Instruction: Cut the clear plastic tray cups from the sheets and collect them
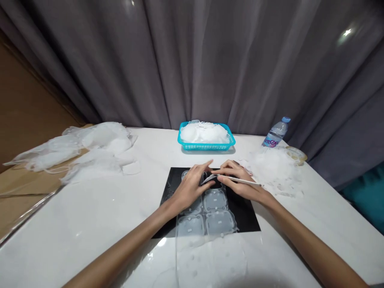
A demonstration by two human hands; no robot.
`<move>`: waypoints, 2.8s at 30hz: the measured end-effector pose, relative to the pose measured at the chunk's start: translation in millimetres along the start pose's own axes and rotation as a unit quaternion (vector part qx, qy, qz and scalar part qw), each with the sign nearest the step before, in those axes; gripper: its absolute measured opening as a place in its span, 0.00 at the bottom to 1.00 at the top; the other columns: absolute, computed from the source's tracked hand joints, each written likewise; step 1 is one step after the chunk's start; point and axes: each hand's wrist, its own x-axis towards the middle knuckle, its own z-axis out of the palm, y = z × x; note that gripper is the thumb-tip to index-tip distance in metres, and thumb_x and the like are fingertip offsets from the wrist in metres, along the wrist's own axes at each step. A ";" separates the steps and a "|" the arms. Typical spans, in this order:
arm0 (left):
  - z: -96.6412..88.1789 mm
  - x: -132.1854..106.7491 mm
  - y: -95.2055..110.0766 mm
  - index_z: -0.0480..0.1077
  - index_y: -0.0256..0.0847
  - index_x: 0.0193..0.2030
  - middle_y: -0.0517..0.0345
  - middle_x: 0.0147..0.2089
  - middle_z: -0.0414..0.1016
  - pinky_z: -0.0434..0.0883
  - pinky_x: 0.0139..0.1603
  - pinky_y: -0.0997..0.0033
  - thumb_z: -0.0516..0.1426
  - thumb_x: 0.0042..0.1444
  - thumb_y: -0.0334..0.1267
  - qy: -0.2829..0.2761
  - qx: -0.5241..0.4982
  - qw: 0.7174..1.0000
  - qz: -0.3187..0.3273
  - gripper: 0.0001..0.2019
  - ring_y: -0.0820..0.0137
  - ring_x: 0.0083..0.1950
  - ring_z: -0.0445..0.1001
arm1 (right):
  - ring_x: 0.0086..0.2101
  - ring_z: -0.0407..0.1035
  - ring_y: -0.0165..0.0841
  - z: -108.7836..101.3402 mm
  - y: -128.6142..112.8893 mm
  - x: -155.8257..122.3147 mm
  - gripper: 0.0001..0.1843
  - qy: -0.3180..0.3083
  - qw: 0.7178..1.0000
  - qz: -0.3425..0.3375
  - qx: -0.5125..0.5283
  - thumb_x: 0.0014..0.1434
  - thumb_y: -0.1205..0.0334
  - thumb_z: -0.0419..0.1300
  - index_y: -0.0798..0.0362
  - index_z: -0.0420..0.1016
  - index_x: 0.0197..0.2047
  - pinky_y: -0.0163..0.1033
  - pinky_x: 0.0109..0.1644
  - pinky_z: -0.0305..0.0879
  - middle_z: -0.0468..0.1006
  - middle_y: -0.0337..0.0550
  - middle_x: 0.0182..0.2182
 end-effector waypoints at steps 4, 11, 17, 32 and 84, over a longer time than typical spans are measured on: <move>-2.5 8.3 -1.8 0.76 0.40 0.46 0.55 0.41 0.78 0.71 0.46 0.64 0.59 0.66 0.53 0.010 -0.071 0.996 -0.051 0.17 0.62 0.41 0.74 | 0.44 0.69 0.38 3.1 -5.2 -2.6 0.17 0.104 0.994 0.020 0.012 0.76 0.54 0.52 0.45 0.80 0.57 0.47 0.54 0.68 0.73 0.44 0.41; -5.6 5.5 -14.5 0.68 0.40 0.42 0.58 0.39 0.74 0.71 0.41 0.69 0.61 0.62 0.57 0.005 -0.185 0.978 -0.102 0.20 0.66 0.39 0.74 | 0.54 0.65 0.43 27.4 14.1 -12.3 0.18 0.137 0.988 -0.002 -0.072 0.77 0.57 0.45 0.47 0.74 0.57 0.55 0.62 0.63 0.72 0.50 0.52; -8.5 3.4 -9.8 0.68 0.40 0.45 0.59 0.38 0.74 0.68 0.37 0.72 0.63 0.60 0.57 -0.004 -0.240 0.960 -0.143 0.22 0.68 0.36 0.73 | 0.46 0.68 0.39 43.9 27.1 -10.2 0.34 0.030 0.996 0.076 0.033 0.66 0.55 0.64 0.49 0.58 0.70 0.49 0.56 0.67 0.74 0.51 0.57; -8.9 -0.2 2.0 0.70 0.38 0.41 0.61 0.36 0.73 0.68 0.39 0.72 0.73 0.48 0.47 -0.013 -0.336 0.927 -0.167 0.22 0.69 0.37 0.72 | 0.34 0.60 0.34 37.5 23.6 0.8 0.17 -0.004 0.980 0.111 0.165 0.64 0.49 0.65 0.49 0.79 0.51 0.40 0.41 0.56 0.77 0.39 0.35; -9.8 -6.8 8.9 0.70 0.38 0.38 0.61 0.34 0.71 0.66 0.33 0.73 0.71 0.54 0.48 -0.021 -0.318 0.937 -0.142 0.19 0.71 0.33 0.69 | 0.42 0.68 0.38 29.8 11.1 -14.8 0.10 -0.003 0.998 0.032 0.054 0.73 0.53 0.57 0.48 0.76 0.46 0.45 0.49 0.67 0.74 0.44 0.40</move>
